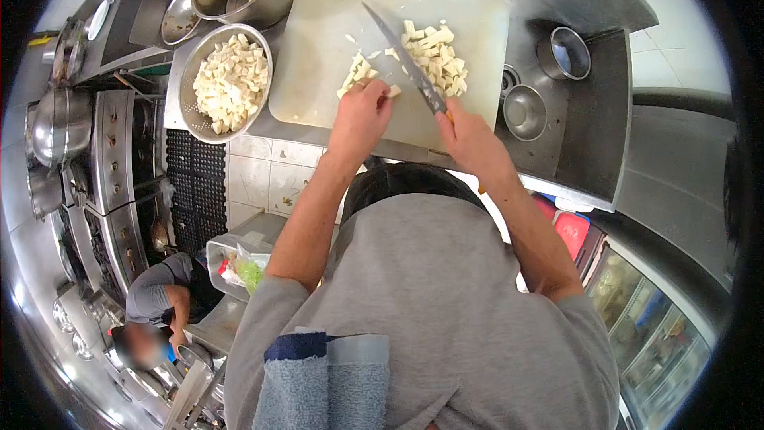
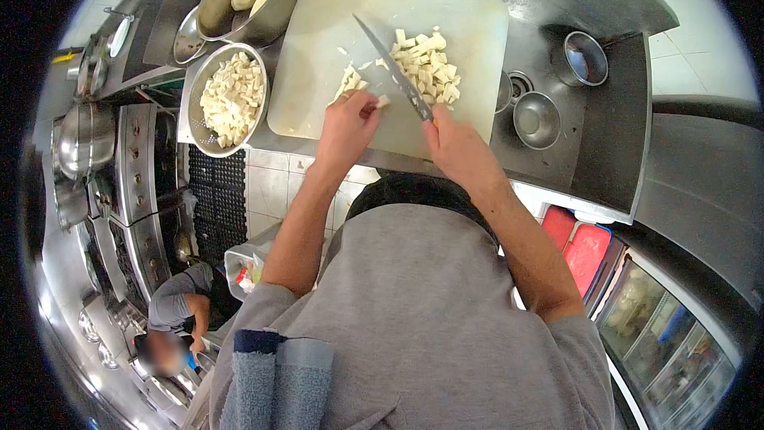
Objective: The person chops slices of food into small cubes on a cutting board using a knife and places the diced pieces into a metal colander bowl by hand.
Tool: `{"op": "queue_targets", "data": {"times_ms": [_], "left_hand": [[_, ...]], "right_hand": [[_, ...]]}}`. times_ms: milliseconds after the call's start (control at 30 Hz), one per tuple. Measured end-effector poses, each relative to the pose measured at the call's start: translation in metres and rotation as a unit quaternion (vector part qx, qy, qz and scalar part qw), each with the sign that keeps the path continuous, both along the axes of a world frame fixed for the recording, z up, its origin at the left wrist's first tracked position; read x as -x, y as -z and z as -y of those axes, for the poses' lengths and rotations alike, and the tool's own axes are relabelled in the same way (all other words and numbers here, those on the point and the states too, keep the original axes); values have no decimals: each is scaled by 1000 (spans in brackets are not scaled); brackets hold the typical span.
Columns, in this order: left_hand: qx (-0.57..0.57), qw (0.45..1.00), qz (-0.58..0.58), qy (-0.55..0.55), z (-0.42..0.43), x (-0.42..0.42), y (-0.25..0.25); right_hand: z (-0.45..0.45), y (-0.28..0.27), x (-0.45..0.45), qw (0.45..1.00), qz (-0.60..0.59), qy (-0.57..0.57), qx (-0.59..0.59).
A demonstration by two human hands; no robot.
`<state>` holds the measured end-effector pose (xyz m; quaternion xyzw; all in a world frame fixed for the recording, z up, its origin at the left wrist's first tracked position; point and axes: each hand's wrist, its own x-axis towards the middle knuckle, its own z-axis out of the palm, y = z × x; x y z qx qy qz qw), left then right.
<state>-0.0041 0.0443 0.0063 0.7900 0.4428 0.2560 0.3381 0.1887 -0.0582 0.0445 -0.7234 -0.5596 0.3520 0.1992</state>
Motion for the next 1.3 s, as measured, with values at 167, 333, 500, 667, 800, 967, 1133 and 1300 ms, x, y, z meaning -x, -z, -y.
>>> {"op": "queue_targets", "data": {"times_ms": [167,333,500,667,800,967,1133,1300], "left_hand": [[3,1000,0,27,-9,-19,-4],[-4,999,-15,36,-12,-21,-2],[-1,999,-18,35,-13,-22,0],[11,999,-4,46,-13,-21,-3],[20,998,9,55,-12,-18,-3],[21,995,91,-21,-5,4,-14],[-4,996,-73,-56,-23,61,-21],[23,998,-37,-36,-18,56,-10]], "right_hand": [[-3,-11,3,998,25,-19,-47],[-11,-8,11,995,47,-39,-76],[-5,-18,13,997,55,-50,-37],[-3,4,16,995,64,-63,-52],[-28,21,10,996,36,-55,-60],[-29,-22,3,999,41,-4,-26],[-10,-22,5,998,-34,-46,9],[-9,-10,6,992,-85,17,95]]}}
